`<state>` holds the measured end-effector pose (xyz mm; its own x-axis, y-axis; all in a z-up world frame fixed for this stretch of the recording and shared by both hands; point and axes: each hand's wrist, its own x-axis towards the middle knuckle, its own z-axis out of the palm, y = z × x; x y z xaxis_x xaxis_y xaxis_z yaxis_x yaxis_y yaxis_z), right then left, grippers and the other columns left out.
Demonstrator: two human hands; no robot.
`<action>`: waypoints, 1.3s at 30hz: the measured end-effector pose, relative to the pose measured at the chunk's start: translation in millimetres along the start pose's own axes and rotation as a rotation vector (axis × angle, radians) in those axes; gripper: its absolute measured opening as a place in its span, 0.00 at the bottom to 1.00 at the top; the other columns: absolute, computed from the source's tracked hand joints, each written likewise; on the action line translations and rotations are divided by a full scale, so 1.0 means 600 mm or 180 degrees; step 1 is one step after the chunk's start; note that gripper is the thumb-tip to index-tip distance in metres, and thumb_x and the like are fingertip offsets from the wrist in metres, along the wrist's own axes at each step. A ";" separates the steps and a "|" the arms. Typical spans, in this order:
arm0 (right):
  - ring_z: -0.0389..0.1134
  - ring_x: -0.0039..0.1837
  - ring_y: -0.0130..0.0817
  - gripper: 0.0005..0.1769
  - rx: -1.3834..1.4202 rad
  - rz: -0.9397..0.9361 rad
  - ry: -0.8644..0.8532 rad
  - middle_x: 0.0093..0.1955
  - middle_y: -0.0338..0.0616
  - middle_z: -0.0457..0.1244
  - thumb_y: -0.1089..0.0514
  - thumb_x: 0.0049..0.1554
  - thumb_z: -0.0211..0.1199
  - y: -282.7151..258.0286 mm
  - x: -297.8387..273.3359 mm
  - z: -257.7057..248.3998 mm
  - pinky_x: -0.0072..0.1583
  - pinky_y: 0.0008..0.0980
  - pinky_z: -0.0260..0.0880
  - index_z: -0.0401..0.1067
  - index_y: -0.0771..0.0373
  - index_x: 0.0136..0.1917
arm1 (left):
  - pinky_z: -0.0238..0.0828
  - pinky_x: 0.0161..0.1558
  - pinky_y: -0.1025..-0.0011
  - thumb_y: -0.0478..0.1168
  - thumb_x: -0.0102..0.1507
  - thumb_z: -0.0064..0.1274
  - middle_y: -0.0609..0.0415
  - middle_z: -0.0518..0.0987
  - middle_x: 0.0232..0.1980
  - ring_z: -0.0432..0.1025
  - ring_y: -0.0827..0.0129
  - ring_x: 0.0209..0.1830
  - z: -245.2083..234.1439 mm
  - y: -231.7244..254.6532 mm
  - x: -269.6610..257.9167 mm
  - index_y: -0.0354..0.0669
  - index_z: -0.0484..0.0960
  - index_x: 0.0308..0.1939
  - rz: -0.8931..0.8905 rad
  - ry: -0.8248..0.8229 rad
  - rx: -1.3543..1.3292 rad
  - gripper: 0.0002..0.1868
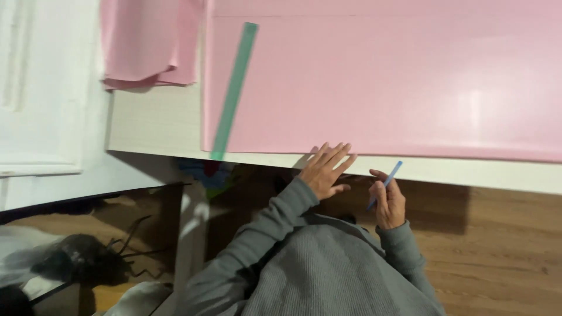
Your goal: Measure and mark a line on a sheet of pink leather using a ruler and pen, then cut along the line with scissors.
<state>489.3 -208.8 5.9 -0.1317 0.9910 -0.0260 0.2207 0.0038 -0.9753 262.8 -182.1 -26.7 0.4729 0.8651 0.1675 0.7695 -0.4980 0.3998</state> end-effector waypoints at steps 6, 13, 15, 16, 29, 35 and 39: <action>0.52 0.34 0.18 0.22 0.0096 0.0432 0.0264 0.33 0.32 0.54 0.56 0.69 0.49 0.055 -0.119 -0.193 0.36 0.22 0.53 0.66 0.67 0.72 | 0.44 0.80 0.51 0.67 0.62 0.54 0.46 0.59 0.79 0.52 0.53 0.80 0.140 0.103 0.123 0.41 0.57 0.78 0.0035 -0.0217 0.0424 0.50; 0.51 0.33 0.18 0.24 0.0557 0.0697 0.1024 0.34 0.31 0.54 0.58 0.67 0.52 0.120 -0.223 -0.415 0.33 0.23 0.50 0.62 0.67 0.74 | 0.46 0.76 0.49 0.66 0.61 0.54 0.43 0.63 0.75 0.54 0.50 0.76 0.182 0.208 0.186 0.36 0.66 0.71 -0.0089 0.0175 0.0473 0.46; 0.54 0.32 0.18 0.24 0.0610 0.0662 0.1342 0.33 0.32 0.56 0.59 0.66 0.53 0.134 -0.237 -0.461 0.32 0.22 0.54 0.60 0.65 0.74 | 0.49 0.76 0.49 0.63 0.63 0.54 0.47 0.67 0.73 0.58 0.53 0.75 0.199 0.230 0.197 0.39 0.72 0.68 -0.0168 0.0324 0.0421 0.39; 0.54 0.32 0.18 0.24 0.0615 0.0643 0.1389 0.33 0.32 0.56 0.59 0.66 0.53 0.139 -0.234 -0.477 0.32 0.22 0.54 0.60 0.65 0.74 | 0.49 0.76 0.49 0.63 0.63 0.54 0.47 0.67 0.73 0.58 0.53 0.75 0.212 0.245 0.207 0.39 0.72 0.68 -0.0119 0.0330 0.0423 0.39; 0.61 0.30 0.21 0.13 0.0528 0.0441 0.1411 0.30 0.37 0.61 0.55 0.68 0.52 0.166 -0.104 -0.650 0.31 0.24 0.61 0.71 0.66 0.53 | 0.69 0.62 0.57 0.49 0.64 0.61 0.55 0.79 0.56 0.71 0.60 0.58 0.336 0.470 0.522 0.45 0.84 0.50 0.1431 0.0330 -0.0487 0.16; 0.54 0.27 0.20 0.12 0.0328 0.0607 0.1909 0.28 0.36 0.58 0.55 0.67 0.55 0.195 0.000 -0.828 0.28 0.24 0.52 0.73 0.67 0.51 | 0.70 0.51 0.59 0.44 0.60 0.62 0.49 0.78 0.55 0.71 0.57 0.52 0.374 0.553 0.750 0.42 0.79 0.55 0.1815 -0.0143 -0.0546 0.22; 0.55 0.28 0.17 0.12 0.0439 0.0558 0.2218 0.31 0.34 0.60 0.55 0.67 0.55 0.146 0.050 -0.925 0.29 0.21 0.53 0.72 0.65 0.53 | 0.72 0.46 0.62 0.39 0.59 0.62 0.50 0.78 0.54 0.72 0.60 0.48 0.398 0.605 0.849 0.42 0.75 0.62 0.1797 -0.0563 -0.0412 0.27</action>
<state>1041.2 -103.9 41.0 0.5500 0.8310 -0.0835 0.0525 -0.1342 -0.9896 885.4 63.4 -11.6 0.8656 0.4406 0.2378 0.3256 -0.8562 0.4012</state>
